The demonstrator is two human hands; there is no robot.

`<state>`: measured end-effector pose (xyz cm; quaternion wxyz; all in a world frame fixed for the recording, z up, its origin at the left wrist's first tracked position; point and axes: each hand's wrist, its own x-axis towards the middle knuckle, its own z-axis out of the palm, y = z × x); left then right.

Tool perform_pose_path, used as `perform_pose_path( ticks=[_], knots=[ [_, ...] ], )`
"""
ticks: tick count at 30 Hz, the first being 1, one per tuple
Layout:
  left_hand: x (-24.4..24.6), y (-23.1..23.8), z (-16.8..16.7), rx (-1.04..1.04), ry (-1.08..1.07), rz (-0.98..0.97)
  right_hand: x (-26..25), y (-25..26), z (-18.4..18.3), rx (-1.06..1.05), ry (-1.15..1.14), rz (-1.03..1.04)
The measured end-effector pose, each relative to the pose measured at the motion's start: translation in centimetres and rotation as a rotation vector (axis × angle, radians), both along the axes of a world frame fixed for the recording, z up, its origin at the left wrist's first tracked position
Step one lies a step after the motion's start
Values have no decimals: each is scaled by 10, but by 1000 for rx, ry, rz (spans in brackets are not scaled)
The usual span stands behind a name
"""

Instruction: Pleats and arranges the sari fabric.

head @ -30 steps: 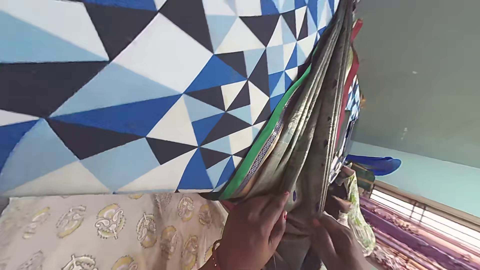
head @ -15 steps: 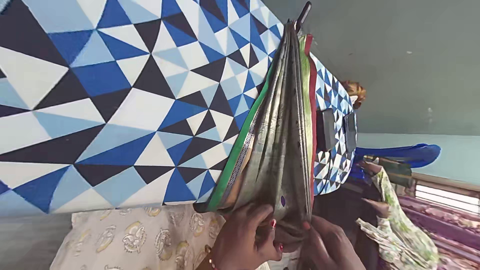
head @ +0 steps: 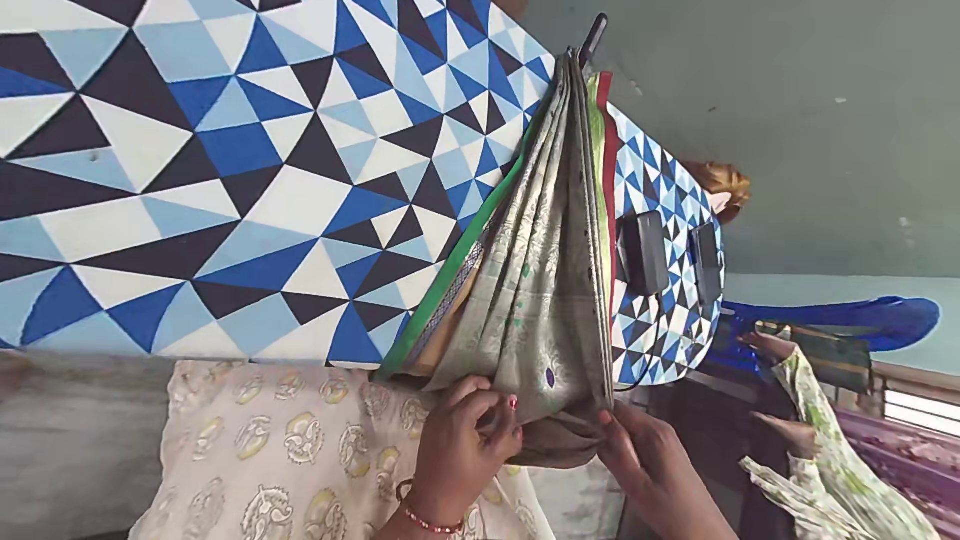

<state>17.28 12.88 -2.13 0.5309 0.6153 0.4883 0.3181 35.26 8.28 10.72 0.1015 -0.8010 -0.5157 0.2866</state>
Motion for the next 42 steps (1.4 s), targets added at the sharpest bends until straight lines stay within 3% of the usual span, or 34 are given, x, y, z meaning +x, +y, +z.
perform_pose_path(
  ticks=[6,14,27,35,39,42],
  knots=[
    [7,6,0,213,194,114,2,1,0,-8,-88,34],
    [5,9,-9,361,232,95,4,0,3,-6,-168,77],
    [7,0,-6,360,260,-148,-44,21,-16,63,-327,244],
    [-3,-1,-9,369,316,-239,-26,10,-5,12,-336,165],
    [-20,-2,-1,341,252,-219,-21,6,-1,15,-267,140],
    [-31,3,18,165,-63,-96,-24,7,-1,25,-229,118]
  ],
)
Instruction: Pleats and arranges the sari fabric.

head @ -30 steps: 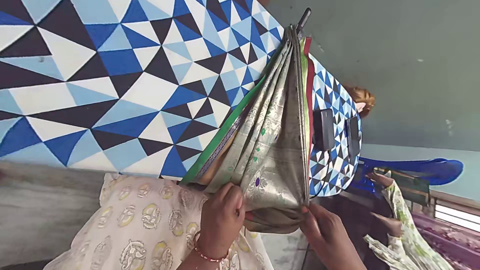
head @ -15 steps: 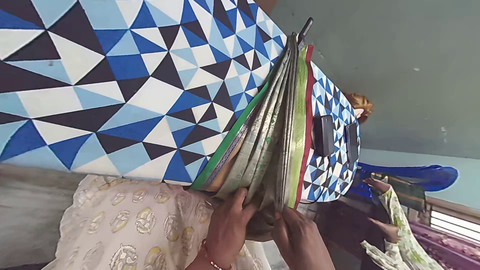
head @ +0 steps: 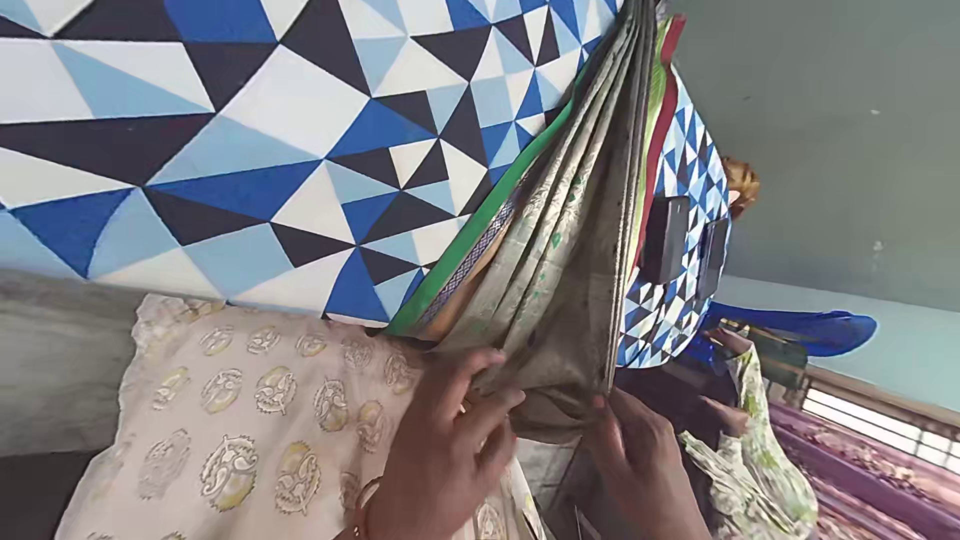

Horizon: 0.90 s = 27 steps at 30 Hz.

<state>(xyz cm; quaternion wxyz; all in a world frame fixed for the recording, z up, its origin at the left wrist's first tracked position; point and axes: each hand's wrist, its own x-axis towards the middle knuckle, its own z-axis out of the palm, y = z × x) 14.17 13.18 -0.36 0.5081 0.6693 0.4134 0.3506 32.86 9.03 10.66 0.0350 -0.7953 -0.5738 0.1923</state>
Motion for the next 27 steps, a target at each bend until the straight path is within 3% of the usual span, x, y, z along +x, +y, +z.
perform_pose_path(
  ticks=[2,5,13,20,27],
  knots=[
    [4,-4,9,-152,-165,-41,-3,1,2,-18,6,-15],
    [21,-15,4,-233,-172,-91,-6,3,5,-23,-9,-15],
    [30,-47,-7,-165,-268,32,-7,4,14,-46,39,-86],
    [38,-46,0,-111,-410,-130,-9,4,14,-42,17,-71],
    [44,-24,12,80,65,-142,-11,4,10,-39,-25,-41]
  ],
)
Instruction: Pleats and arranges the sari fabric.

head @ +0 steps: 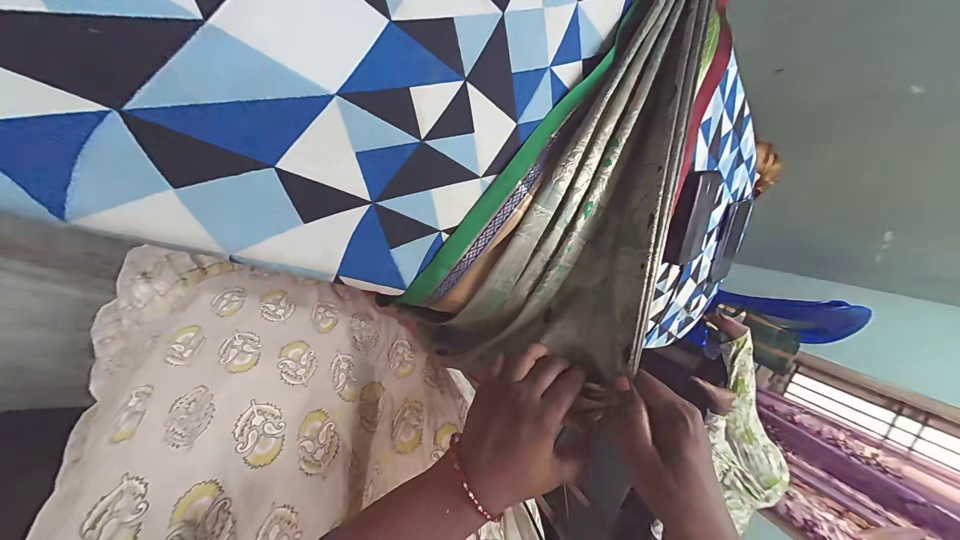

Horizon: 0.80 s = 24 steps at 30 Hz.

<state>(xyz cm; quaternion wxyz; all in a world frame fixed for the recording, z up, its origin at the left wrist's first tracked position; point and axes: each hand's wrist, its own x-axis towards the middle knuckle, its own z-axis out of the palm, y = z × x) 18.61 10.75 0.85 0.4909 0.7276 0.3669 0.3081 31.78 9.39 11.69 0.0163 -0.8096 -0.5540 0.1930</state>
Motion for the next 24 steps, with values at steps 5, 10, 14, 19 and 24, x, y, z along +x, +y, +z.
perform_pose_path(
  ticks=[5,10,14,19,24],
  knots=[
    [-5,2,3,14,30,33,-4,3,-2,-7,11,6],
    [-10,-8,-3,-25,41,67,-4,5,-5,-16,24,35],
    [-17,-14,-6,-29,109,45,-5,5,-7,-22,3,47],
    [-28,-18,-11,-62,83,-42,-8,7,-9,-37,-2,57],
    [-33,-13,-22,-119,67,-26,-14,10,-16,-43,-1,49]
  ],
)
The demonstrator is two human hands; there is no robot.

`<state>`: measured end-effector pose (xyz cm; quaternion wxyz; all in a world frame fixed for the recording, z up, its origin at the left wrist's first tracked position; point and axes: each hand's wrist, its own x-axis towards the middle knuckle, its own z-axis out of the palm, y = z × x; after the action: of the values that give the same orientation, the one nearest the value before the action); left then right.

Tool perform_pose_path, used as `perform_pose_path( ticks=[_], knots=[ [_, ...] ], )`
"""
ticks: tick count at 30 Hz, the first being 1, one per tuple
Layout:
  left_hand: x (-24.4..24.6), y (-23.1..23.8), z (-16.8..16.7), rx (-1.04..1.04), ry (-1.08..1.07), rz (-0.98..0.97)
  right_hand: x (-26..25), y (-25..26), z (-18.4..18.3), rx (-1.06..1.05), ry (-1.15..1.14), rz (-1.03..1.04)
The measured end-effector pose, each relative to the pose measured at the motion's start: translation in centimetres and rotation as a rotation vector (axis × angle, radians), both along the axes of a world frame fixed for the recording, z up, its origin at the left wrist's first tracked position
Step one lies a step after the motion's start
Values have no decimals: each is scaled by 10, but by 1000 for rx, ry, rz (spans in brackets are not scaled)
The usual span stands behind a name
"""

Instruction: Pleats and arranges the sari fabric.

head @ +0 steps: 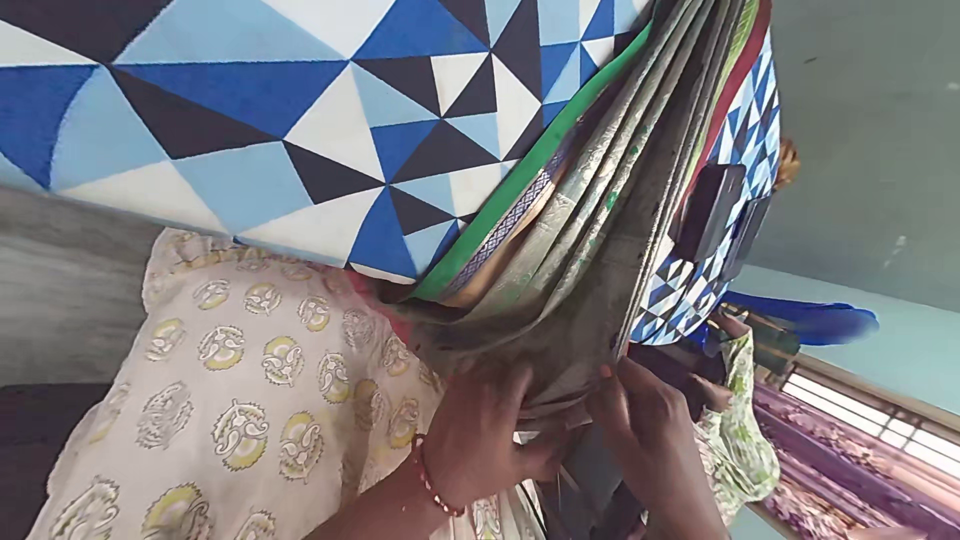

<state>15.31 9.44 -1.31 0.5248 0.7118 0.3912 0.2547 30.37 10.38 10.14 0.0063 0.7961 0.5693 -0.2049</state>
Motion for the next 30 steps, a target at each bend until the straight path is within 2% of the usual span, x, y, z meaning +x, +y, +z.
perform_pose_path(
  ticks=[4,9,13,15,16,18,20,23,27,30],
  knots=[
    [-5,5,-11,-217,2,-239,-8,5,-8,-9,-72,40],
    [-5,-4,-25,-193,-48,-260,-18,7,-21,12,-130,67],
    [-9,3,-29,-296,123,-404,-25,9,-39,11,-199,88],
    [-16,12,-29,-311,192,-353,-27,9,-49,45,-219,100],
    [-20,13,-29,-231,174,-234,-28,8,-53,63,-223,104],
    [-25,19,-28,-68,43,67,-29,7,-59,93,-226,102],
    [-30,34,-17,-103,-156,188,-32,6,-64,121,-209,94],
    [-26,47,-6,-176,-317,175,-39,8,-69,174,-190,77],
    [-19,48,4,-212,-196,129,-38,6,-67,168,-129,41],
    [-14,56,10,-138,-41,99,-32,2,-67,170,-67,37]
  ],
)
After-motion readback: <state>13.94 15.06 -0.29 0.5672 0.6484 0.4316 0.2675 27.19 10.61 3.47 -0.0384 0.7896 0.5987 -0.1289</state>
